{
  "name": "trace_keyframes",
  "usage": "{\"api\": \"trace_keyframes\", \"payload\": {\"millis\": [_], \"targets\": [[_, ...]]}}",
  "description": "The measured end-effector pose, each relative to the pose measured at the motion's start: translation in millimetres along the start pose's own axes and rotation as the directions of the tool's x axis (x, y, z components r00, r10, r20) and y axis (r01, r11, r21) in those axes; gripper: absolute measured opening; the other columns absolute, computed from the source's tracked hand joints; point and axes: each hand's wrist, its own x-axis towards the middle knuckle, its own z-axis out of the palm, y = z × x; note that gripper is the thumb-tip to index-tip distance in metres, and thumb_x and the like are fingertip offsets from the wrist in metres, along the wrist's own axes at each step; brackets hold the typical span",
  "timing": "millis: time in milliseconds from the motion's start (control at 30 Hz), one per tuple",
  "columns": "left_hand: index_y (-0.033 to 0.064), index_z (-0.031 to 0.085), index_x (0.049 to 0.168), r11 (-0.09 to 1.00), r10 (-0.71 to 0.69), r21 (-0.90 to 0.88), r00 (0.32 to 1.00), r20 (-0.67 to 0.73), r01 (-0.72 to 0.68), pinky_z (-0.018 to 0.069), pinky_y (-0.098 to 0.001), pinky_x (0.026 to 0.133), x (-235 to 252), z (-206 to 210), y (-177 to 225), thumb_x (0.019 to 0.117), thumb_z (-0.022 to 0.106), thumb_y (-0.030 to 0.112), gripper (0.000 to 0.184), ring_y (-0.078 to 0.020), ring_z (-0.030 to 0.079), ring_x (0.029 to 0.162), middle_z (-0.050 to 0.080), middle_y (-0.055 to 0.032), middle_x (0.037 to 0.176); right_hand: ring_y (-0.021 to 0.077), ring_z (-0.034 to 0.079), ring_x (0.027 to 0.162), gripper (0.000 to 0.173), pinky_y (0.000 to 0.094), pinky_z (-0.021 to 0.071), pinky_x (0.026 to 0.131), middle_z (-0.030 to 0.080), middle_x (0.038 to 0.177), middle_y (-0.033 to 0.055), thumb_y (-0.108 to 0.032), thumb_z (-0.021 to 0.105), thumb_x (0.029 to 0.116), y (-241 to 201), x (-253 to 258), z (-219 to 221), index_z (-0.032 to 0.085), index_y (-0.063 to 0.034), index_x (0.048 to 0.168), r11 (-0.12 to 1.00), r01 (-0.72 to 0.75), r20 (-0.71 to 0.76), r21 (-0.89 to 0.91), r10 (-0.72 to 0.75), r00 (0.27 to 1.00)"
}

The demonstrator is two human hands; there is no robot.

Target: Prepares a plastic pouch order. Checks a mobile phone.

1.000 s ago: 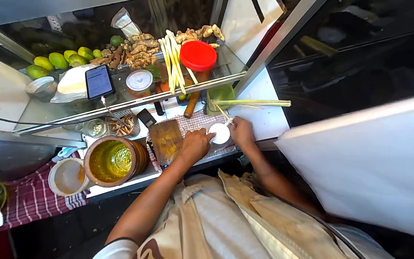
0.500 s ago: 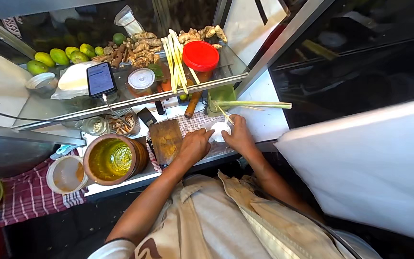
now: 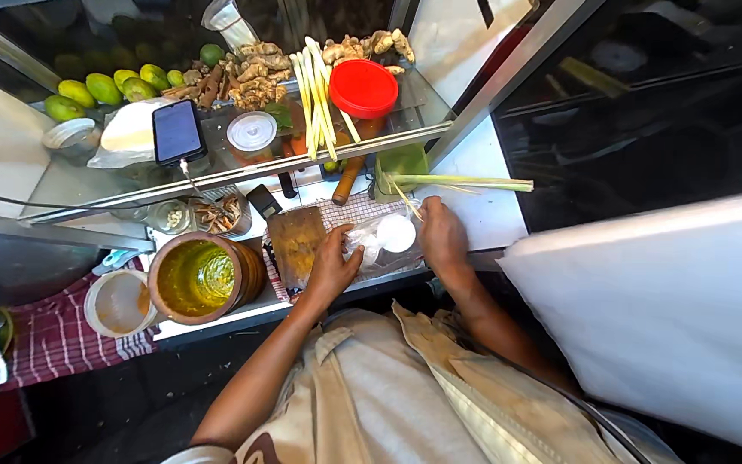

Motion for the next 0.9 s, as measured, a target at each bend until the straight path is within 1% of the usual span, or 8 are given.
{"api": "trace_keyframes", "payload": {"millis": [100, 200, 267, 433, 533, 667, 733, 900], "targets": [[0.0096, 0.061, 0.131, 0.996, -0.052, -0.082, 0.998, -0.044, 0.048, 0.0566, -0.0338, 0.068, -2.1, 1.4, 2.3, 0.1005, 0.062, 0.018, 0.032, -0.0162, 0.064, 0.074, 0.067, -0.011, 0.102, 0.0466, 0.068, 0.086, 0.027, 0.06, 0.0567, 0.066, 0.063, 0.108, 0.0277, -0.003, 0.05, 0.1042, 0.0, -3.7, -5.9, 0.052, -0.0031, 0.131, 0.998, -0.002, 0.016, 0.06, 0.001, 1.0], [0.0093, 0.064, 0.124, 0.961, -0.101, -0.263, 0.992, -0.076, 0.078, 0.0533, -0.0299, 0.059, -3.1, -0.9, 8.4, 0.1025, 0.061, 0.016, 0.022, -0.0137, 0.061, 0.064, 0.068, -0.0084, 0.091, 0.0416, 0.068, 0.089, 0.03, 0.0542, 0.0588, 0.067, 0.055, 0.125, 0.0263, 0.008, 0.051, 0.0967, -2.0, -9.2, -12.2, 0.058, -0.0013, 0.125, 0.996, 0.04, -0.026, 0.075, -0.039, 0.999], [0.011, 0.063, 0.123, 0.917, -0.106, -0.392, 0.992, -0.063, 0.073, 0.0472, -0.026, 0.052, -4.5, -4.7, 16.3, 0.1035, 0.06, 0.015, 0.02, -0.0116, 0.055, 0.059, 0.066, -0.0064, 0.086, 0.0391, 0.068, 0.089, 0.026, 0.0506, 0.0592, 0.067, 0.055, 0.123, 0.0248, 0.009, 0.052, 0.0954, -0.8, -11.7, -13.8, 0.06, 0.0001, 0.118, 0.991, 0.092, -0.075, 0.093, -0.085, 0.994], [0.0098, 0.056, 0.131, 0.862, 0.093, -0.499, 0.995, -0.021, -0.091, 0.0586, -0.0275, 0.074, -6.3, -7.3, 27.9, 0.1016, 0.06, 0.006, 0.03, -0.014, 0.069, 0.081, 0.071, -0.0064, 0.103, 0.0357, 0.066, 0.09, 0.02, 0.0476, 0.0579, 0.072, 0.061, 0.11, 0.0222, 0.006, 0.053, 0.0939, 1.2, -12.7, -15.7, 0.065, 0.003, 0.109, 0.958, 0.249, -0.13, 0.143, -0.231, 0.964], [0.0088, 0.056, 0.132, 0.839, 0.127, -0.532, 0.992, -0.019, -0.117, 0.0588, -0.0283, 0.074, -7.6, -4.9, 31.3, 0.1015, 0.059, 0.004, 0.031, -0.015, 0.069, 0.08, 0.071, -0.0075, 0.102, 0.0308, 0.064, 0.079, 0.013, 0.0431, 0.0558, 0.066, 0.062, 0.1, 0.0192, 0.001, 0.057, 0.0909, 1.5, -11.0, -15.7, 0.068, 0.0033, 0.098, 0.908, 0.368, -0.16, 0.2, -0.34, 0.927], [0.0073, 0.055, 0.133, 0.834, 0.129, -0.542, 0.992, 0.007, -0.105, 0.06, -0.031, 0.079, -11.7, -5.8, 31.8, 0.1008, 0.06, 0.004, 0.032, -0.0169, 0.071, 0.086, 0.072, -0.009, 0.108, 0.0348, 0.064, 0.093, 0.023, 0.0494, 0.0565, 0.078, 0.06, 0.11, 0.0206, -0.01, 0.071, 0.0936, 0.1, -7.7, -27.7, 0.066, 0.001, 0.113, 0.948, 0.235, 0.098, 0.213, -0.26, 0.961], [0.0061, 0.055, 0.132, 0.838, 0.146, -0.531, 0.989, 0.001, -0.124, 0.0611, -0.0327, 0.078, -12.7, -6.2, 31.7, 0.0999, 0.061, 0.003, 0.032, -0.0189, 0.071, 0.087, 0.072, -0.01, 0.11, 0.0386, 0.064, 0.102, 0.024, 0.053, 0.0562, 0.086, 0.06, 0.115, 0.0222, 0.001, 0.069, 0.0917, 0.4, -4.1, -29.9, 0.067, 0.0004, 0.115, 0.966, 0.174, 0.208, 0.191, -0.213, 0.955], [0.0055, 0.055, 0.132, 0.855, 0.189, -0.491, 0.982, -0.003, -0.166, 0.0617, -0.0346, 0.079, -11.9, -7.1, 38.7, 0.0987, 0.064, 0.005, 0.034, -0.0196, 0.072, 0.089, 0.072, -0.0098, 0.115, 0.027, 0.064, 0.089, 0.019, 0.0419, 0.0558, 0.075, 0.063, 0.103, 0.0171, 0.003, 0.055, 0.0947, 4.2, -1.3, -26.7, 0.07, -0.0007, 0.106, 0.907, 0.217, -0.032, 0.36, -0.22, 0.975]]}}
